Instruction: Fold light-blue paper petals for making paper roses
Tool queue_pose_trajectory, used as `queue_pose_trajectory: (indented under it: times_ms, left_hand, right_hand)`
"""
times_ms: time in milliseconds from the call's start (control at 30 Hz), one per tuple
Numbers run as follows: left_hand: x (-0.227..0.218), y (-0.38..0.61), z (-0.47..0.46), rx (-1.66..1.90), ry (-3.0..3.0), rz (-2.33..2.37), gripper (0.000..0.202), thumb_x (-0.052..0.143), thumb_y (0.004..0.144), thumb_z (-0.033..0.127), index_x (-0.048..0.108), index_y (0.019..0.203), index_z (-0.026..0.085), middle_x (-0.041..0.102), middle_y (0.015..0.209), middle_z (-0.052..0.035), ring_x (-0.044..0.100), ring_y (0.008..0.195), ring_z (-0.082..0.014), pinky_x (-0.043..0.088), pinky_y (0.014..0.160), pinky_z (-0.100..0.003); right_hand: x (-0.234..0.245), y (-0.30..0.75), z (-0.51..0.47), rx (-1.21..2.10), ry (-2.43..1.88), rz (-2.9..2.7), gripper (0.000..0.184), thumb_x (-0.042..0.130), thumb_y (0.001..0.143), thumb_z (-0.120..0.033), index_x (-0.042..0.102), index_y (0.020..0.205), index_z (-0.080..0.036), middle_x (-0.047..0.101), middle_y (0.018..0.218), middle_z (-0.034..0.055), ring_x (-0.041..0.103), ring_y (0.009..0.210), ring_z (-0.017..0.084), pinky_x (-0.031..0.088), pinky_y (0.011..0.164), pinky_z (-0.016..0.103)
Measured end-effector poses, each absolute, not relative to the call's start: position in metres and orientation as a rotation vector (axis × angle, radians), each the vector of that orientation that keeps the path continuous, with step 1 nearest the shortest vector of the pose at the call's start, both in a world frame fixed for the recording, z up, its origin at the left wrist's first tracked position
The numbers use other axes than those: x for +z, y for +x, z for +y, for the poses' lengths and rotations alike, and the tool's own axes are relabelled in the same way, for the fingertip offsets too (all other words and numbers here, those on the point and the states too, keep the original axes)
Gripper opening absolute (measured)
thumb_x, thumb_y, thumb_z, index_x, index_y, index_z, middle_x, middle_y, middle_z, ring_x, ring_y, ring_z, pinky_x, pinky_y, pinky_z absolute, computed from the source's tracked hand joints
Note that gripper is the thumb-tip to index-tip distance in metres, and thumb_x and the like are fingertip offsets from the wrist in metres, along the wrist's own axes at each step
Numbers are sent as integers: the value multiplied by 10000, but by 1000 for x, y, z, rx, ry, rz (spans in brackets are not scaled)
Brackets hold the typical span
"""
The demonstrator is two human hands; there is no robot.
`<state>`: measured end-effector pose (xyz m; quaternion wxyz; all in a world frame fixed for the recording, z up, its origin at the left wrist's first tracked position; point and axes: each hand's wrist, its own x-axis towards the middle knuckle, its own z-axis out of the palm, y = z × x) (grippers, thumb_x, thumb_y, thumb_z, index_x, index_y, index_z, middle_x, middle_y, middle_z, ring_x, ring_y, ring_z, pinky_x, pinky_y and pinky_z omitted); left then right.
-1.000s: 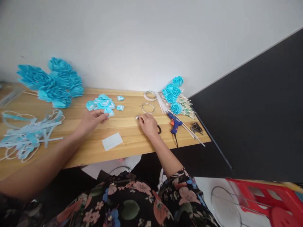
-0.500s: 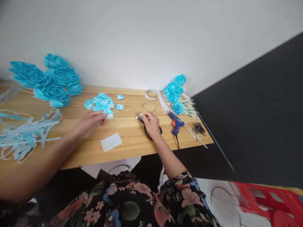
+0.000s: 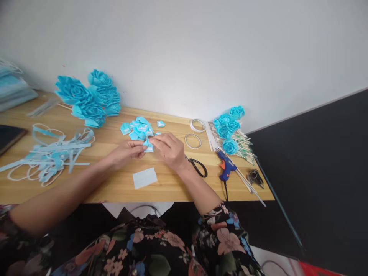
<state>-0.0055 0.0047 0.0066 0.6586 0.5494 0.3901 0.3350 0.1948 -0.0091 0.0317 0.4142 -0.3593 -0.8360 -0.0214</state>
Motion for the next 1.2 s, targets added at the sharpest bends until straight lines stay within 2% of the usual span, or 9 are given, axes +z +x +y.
queue_pose_trajectory:
  times_ms: [233,700,1200]
  left_hand:
    - [4,-5,5,713,1247,855,286,657,750,406,583,622,162,527,571,17,455,542,-84,332,552,-233]
    - [11,-4,4,693,1259,848,291,621,768,373,559,597,146,516,556,22,441,536,-75,322,551,-226]
    - [10,-5,4,702,1284,857,296,608,776,377,546,592,154,508,557,24,440,540,-80,324,552,-227]
  right_hand:
    - [12,200,-3,-87,-909,-2117,220,518,942,-243,730,970,-295,720,933,43,640,855,184,518,761,371]
    - [14,199,-2,-335,-735,-2099,189,590,898,-140,694,1007,-253,719,908,31,647,817,152,535,694,312]
    - [7,201,-3,-250,-813,-2139,215,552,923,-179,714,1027,-273,721,924,43,647,834,173,532,717,340]
